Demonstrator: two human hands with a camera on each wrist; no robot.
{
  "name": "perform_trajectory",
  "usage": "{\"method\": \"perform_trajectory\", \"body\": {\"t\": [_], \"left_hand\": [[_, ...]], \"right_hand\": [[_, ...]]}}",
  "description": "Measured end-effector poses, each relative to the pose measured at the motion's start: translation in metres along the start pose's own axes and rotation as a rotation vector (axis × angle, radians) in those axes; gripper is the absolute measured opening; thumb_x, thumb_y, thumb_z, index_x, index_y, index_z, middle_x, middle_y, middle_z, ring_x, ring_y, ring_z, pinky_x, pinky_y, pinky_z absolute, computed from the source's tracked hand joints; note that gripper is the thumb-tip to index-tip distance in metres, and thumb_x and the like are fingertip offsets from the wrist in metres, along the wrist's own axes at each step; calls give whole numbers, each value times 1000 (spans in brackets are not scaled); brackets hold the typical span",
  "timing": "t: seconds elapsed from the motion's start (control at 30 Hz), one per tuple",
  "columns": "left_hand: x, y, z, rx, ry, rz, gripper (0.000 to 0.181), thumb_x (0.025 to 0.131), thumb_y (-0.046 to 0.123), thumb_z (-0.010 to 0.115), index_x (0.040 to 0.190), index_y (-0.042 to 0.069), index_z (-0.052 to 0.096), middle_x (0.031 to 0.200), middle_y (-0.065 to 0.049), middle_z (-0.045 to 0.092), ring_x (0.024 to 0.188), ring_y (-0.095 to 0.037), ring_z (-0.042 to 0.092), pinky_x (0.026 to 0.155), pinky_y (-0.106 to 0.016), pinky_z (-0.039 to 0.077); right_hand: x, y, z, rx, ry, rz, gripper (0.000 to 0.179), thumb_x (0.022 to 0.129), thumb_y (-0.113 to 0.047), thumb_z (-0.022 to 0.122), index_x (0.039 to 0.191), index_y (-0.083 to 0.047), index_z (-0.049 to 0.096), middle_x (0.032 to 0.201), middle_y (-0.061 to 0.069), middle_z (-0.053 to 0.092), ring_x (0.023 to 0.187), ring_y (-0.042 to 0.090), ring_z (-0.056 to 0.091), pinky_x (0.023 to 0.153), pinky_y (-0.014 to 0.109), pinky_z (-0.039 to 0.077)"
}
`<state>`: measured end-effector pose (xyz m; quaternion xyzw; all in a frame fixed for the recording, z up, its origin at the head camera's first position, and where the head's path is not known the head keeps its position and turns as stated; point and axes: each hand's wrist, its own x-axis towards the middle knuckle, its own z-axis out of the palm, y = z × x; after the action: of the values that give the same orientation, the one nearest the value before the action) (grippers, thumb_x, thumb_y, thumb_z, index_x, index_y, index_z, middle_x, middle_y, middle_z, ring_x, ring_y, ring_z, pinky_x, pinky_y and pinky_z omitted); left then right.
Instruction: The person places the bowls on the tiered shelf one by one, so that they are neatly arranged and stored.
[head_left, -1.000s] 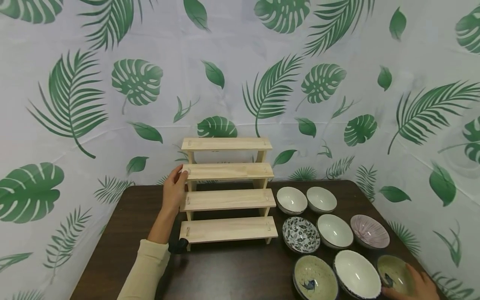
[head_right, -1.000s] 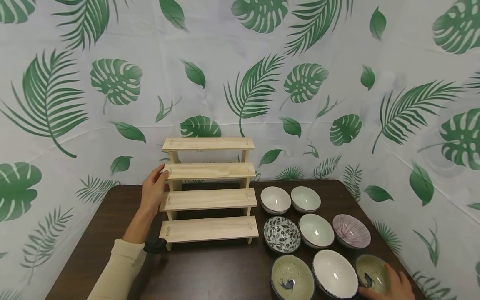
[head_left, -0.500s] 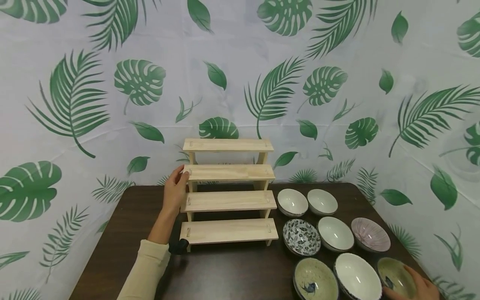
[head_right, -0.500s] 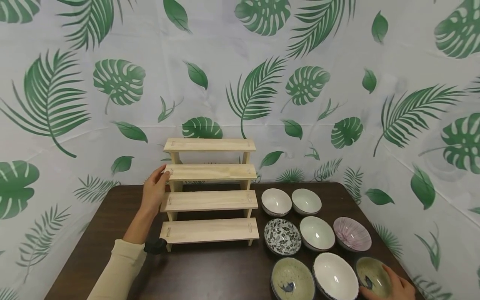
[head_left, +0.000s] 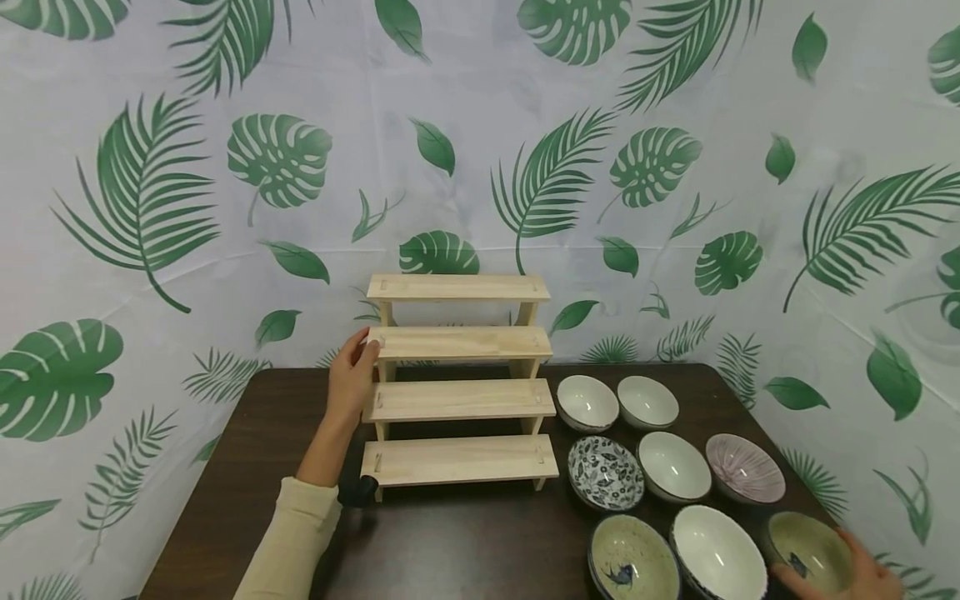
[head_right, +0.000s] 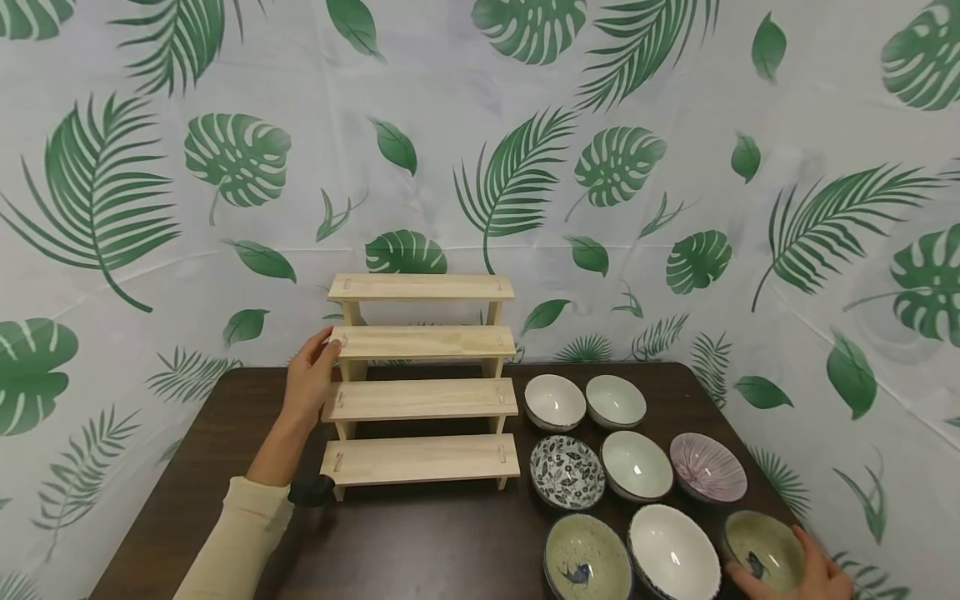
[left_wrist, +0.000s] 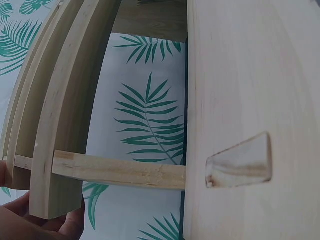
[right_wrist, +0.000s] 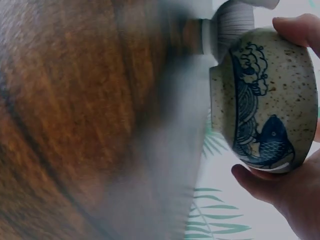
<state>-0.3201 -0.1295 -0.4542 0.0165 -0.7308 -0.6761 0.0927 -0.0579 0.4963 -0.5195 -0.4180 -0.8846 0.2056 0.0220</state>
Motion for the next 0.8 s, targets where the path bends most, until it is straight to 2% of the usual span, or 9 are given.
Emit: {"method": "perform_trajectory", "body": {"t": [0.13, 0.33, 0.43, 0.6, 0.8], "left_hand": [[1, 0, 0, 0, 7, 4, 55, 109, 34, 50, 159, 15, 41, 149, -19, 55, 135, -32, 53, 110, -49, 46], [2, -2, -1, -7, 7, 4, 55, 108, 34, 51, 159, 14, 41, 149, -18, 55, 134, -32, 53, 109, -49, 46], [3, -3, -2, -4, 12, 5, 55, 109, 35, 50, 159, 14, 41, 148, -18, 55, 133, -32, 54, 109, -49, 46], [2, -2, 0, -7, 12, -2, 55, 109, 35, 50, 159, 14, 42, 147, -19, 56, 130, -32, 55, 108, -51, 47], [1, 1, 0, -28, -5, -7, 54, 109, 35, 50, 159, 16, 42, 148, -18, 56, 130, -32, 56, 109, -51, 47]], "right_hand": [[-13, -13, -11, 54, 65, -2, 126, 69, -39, 87, 161, -1, 10, 147, 49, 14, 133, 64, 24, 99, 76, 39], [-34, -34, -29, 162, 189, -125, 121, 66, -39, 88, 161, -2, 23, 149, 47, 22, 135, 60, 26, 97, 72, 36], [-42, -45, -36, 177, 188, -161, 121, 67, -41, 88, 162, -4, 22, 151, 47, 21, 137, 61, 25, 95, 72, 35], [-51, -56, -43, 136, 133, -175, 126, 70, -45, 88, 164, -5, 14, 154, 47, 14, 139, 62, 22, 95, 75, 37], [-60, -64, -44, 138, 164, -214, 127, 67, -43, 90, 164, -5, 16, 154, 46, 16, 140, 60, 21, 97, 76, 35]]}}
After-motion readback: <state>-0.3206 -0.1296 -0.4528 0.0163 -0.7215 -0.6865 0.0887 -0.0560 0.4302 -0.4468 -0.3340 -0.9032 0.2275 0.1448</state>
